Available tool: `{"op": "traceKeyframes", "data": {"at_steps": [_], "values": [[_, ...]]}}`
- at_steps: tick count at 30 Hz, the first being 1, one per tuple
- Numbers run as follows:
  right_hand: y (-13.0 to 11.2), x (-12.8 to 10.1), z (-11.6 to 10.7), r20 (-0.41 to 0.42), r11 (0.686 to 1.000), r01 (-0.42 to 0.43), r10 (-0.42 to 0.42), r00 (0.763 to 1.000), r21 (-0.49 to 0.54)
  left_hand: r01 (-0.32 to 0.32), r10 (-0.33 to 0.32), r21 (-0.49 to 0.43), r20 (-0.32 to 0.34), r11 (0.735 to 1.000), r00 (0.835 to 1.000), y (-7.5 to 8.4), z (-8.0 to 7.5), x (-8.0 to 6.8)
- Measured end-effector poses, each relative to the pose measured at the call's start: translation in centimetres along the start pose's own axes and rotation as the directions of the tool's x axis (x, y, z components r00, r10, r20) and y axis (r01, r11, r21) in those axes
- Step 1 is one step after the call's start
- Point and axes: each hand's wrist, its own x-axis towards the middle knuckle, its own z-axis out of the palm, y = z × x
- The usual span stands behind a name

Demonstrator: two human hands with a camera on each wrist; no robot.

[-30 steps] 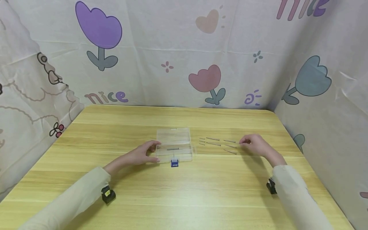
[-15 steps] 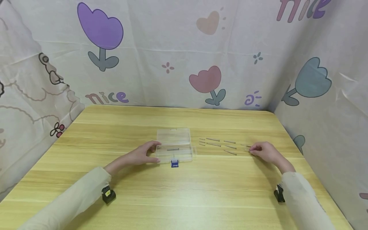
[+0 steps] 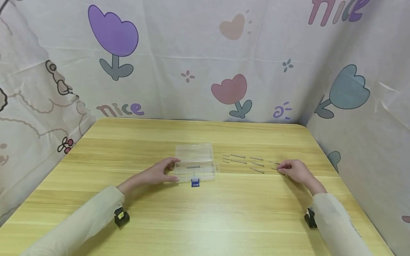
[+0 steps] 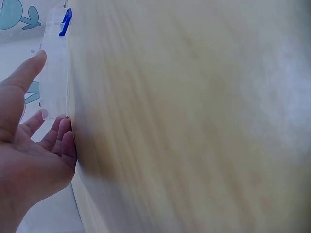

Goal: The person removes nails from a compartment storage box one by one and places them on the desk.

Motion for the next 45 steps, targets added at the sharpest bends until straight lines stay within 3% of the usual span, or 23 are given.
{"op": "traceKeyframes", "data": {"at_steps": [29,45], "values": [[-0.20,0.11,0.10,0.016,1.000,-0.022,0.022,1.000,-0.014,0.009,-0.009,0.005,0.000,1.000,1.000,0.18,-0.07,-0.05],[-0.06,-0.29,-0.44,0.028,0.993,-0.061,0.058,0.998,0.106,-0.008,0.008,0.008,0.002,1.000,1.000,-0.08,-0.05,-0.03]]}}
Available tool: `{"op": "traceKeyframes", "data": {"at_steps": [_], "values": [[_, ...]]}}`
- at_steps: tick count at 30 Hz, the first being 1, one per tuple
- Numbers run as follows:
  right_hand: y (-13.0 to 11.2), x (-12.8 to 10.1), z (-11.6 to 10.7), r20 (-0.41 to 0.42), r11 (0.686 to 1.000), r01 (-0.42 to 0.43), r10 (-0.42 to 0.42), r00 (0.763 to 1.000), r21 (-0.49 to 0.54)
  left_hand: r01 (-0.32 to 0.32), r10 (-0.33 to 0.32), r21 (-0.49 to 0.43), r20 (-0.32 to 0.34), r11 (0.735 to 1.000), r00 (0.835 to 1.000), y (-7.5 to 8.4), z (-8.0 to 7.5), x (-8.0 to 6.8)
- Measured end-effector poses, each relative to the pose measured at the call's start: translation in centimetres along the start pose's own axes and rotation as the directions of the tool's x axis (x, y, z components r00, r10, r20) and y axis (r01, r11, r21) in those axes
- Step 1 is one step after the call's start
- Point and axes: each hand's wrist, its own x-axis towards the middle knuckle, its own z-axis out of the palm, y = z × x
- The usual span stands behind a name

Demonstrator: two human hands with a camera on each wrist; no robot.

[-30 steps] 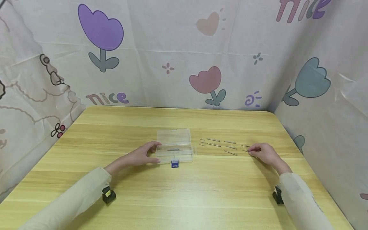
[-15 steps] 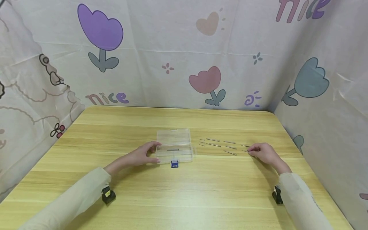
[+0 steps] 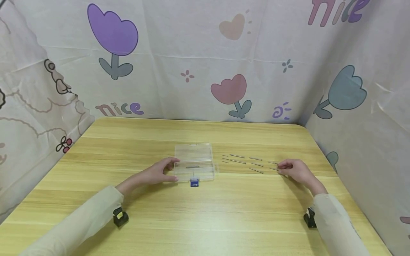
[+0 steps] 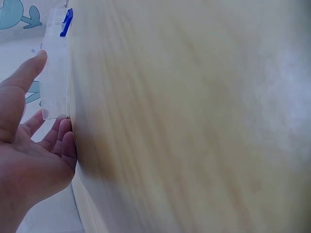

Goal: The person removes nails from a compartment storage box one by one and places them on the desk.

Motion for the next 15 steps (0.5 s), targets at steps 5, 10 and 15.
{"op": "traceKeyframes", "data": {"at_steps": [5,10,15], "values": [[-0.3,0.2,-0.5,-0.036,1.000,-0.025,0.025,0.999,0.004,-0.002,0.002,0.005,0.000,1.000,1.000,-0.1,0.0,0.0],[-1.1,0.6,-1.0,-0.036,0.998,-0.046,0.048,0.998,0.034,-0.002,0.002,0.003,-0.001,1.000,1.000,-0.1,0.0,0.1],[-2.8,1.1,-0.5,-0.028,1.000,0.003,-0.003,1.000,0.010,-0.002,0.002,0.002,-0.001,1.000,1.000,-0.1,0.0,0.1]]}}
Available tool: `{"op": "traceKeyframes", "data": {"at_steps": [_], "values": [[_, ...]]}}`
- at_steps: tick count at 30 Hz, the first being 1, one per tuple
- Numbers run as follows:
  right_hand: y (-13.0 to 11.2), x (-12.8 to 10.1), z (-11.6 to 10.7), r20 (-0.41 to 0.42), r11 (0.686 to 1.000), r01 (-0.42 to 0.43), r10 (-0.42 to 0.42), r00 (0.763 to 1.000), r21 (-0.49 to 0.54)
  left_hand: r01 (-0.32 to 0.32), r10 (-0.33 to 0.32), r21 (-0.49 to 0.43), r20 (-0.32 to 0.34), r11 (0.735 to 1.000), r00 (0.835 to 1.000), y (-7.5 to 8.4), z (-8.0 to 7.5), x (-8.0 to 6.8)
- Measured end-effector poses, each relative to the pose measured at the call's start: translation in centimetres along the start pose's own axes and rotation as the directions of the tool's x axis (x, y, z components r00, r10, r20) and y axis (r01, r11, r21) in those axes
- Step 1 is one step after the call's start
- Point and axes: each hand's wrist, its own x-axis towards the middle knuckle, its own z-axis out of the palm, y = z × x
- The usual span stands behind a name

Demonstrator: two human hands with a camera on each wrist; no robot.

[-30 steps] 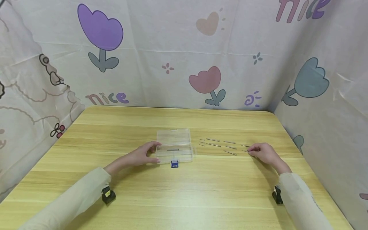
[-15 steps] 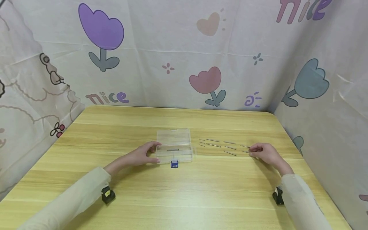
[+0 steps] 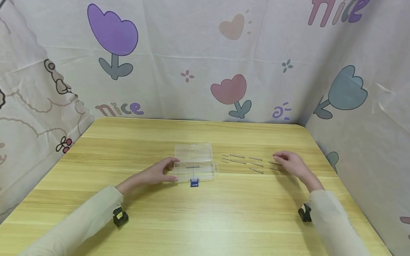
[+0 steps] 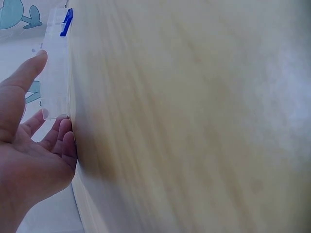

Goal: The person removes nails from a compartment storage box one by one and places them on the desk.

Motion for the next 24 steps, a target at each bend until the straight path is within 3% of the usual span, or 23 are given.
{"op": "traceKeyframes", "data": {"at_steps": [5,13,24], "values": [[-2.6,0.7,1.8,0.015,0.994,0.107,-0.106,0.994,-0.031,0.005,-0.005,0.000,0.000,1.000,1.000,0.0,0.0,0.0],[-6.7,2.9,5.2,0.100,0.967,0.252,-0.248,0.964,-0.040,0.004,-0.004,0.004,-0.001,1.000,1.000,0.1,0.0,0.0],[-11.8,5.6,10.2,0.191,0.917,0.397,-0.397,0.898,0.038,0.004,-0.004,0.018,-0.001,1.000,1.000,0.2,0.0,0.0]]}}
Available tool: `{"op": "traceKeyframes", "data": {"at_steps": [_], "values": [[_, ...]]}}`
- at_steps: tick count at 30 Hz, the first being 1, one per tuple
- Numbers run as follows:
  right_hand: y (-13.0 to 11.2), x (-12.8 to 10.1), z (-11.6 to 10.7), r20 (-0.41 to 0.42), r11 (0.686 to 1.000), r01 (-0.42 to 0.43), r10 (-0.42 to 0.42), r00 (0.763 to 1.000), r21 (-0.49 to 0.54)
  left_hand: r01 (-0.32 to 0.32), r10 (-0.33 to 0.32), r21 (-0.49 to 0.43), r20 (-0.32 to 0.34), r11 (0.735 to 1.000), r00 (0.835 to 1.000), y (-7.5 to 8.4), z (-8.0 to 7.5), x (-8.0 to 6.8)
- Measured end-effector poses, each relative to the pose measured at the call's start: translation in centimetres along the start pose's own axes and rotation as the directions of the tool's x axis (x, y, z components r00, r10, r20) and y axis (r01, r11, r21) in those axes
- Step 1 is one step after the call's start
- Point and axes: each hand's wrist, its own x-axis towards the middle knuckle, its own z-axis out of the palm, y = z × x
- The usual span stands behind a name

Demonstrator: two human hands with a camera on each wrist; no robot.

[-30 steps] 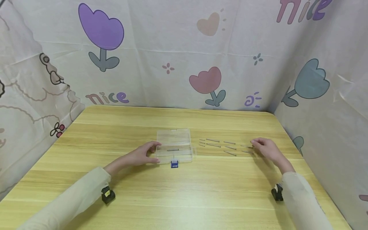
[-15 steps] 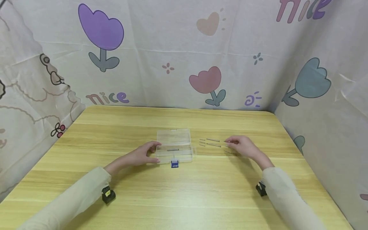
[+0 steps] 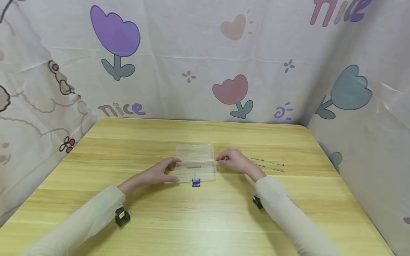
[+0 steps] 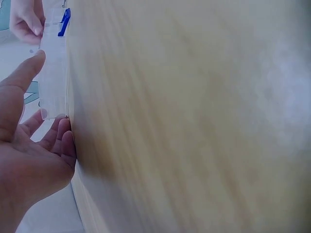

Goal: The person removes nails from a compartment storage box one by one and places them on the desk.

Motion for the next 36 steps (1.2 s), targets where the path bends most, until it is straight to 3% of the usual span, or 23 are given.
{"op": "traceKeyframes", "data": {"at_steps": [11,16,22,28,34,36], "values": [[-2.4,2.9,1.6,0.052,1.000,0.002,-0.001,0.999,-0.028,0.010,-0.010,0.001,-0.004,1.000,1.000,0.1,0.1,0.1],[-3.1,3.7,2.2,0.070,0.991,0.100,-0.094,0.993,-0.087,0.027,-0.027,-0.005,-0.008,1.000,1.000,0.1,0.1,0.1],[-3.6,4.8,3.3,0.079,0.959,0.224,-0.213,0.974,-0.173,0.030,-0.030,-0.002,-0.007,1.000,1.000,0.1,0.1,0.2],[-3.2,5.2,4.2,0.077,0.961,0.247,-0.239,0.968,-0.126,0.024,-0.024,-0.009,-0.001,1.000,1.000,0.0,0.2,0.3],[-3.1,5.6,5.0,0.053,0.970,0.191,-0.185,0.981,-0.152,0.022,-0.022,-0.019,-0.001,1.000,1.000,0.0,0.1,0.3],[-3.5,5.7,5.2,0.055,0.976,0.130,-0.122,0.991,-0.173,0.028,-0.028,-0.020,-0.004,0.999,1.000,0.0,0.1,0.2]]}}
